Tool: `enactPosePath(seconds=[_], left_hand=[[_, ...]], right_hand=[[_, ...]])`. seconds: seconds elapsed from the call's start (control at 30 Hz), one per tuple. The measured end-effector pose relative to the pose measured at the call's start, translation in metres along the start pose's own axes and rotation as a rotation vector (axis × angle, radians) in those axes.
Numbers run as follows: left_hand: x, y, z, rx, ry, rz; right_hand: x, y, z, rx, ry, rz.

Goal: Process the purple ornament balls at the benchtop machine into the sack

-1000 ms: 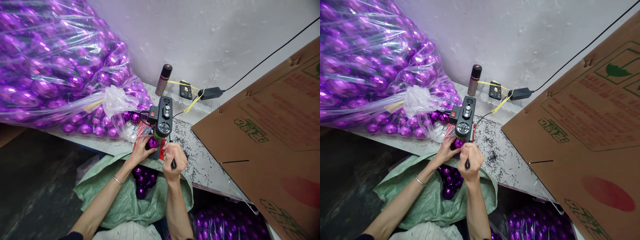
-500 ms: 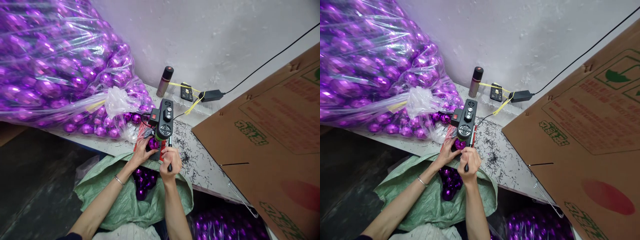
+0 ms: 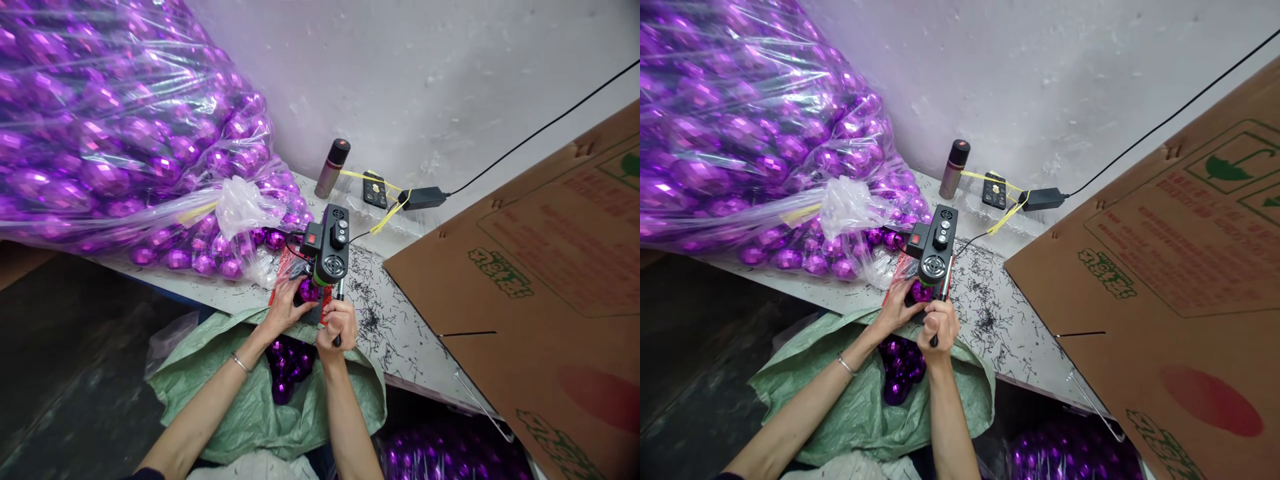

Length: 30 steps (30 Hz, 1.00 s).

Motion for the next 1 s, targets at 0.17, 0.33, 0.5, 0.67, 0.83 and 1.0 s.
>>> enactPosePath(seconds=[0.17, 0.33, 0.5, 0.67, 0.83, 1.0], left_hand=[[-0.001, 0.000, 0.000, -0.006, -0.009, 0.002], [-0.002, -0.001, 0.001, -0.006, -0.020, -0.017], [-0.003, -0.002, 0.001, -0.001, -0.006, -0.029], [-0.004, -0.001, 0.005, 0.022, 0.017, -0.049], [-0.006, 0.007, -0.015, 0.036, -0.019, -0.039], [-0.010, 0.026, -0.055, 0.068, -0.182, 0.020]], right_hand=[[-0.002, 0.000, -0.001, -0.004, 0.013, -0.011], [-0.003, -0.002, -0.005, -0.033, 0.005, -0.008], [-0.006, -0.005, -0.015, -0.015, 0.036, -0.027], [0.003, 0.004, 0.008, 0.001, -0.034, 0.001], [0.018, 0.013, 0.055, 0.070, -0.218, 0.044], [0.021, 0.014, 0.055, 0.085, -0.151, 0.042]])
Point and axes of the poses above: each hand's wrist, its own z-axis towards the middle knuckle, its own y-axis out of the back of the hand, x = y × z, the point moved 3 cm from there along z, towards the middle knuckle, and after that the axes turned 6 degrees about y, right-handed, at the moved point
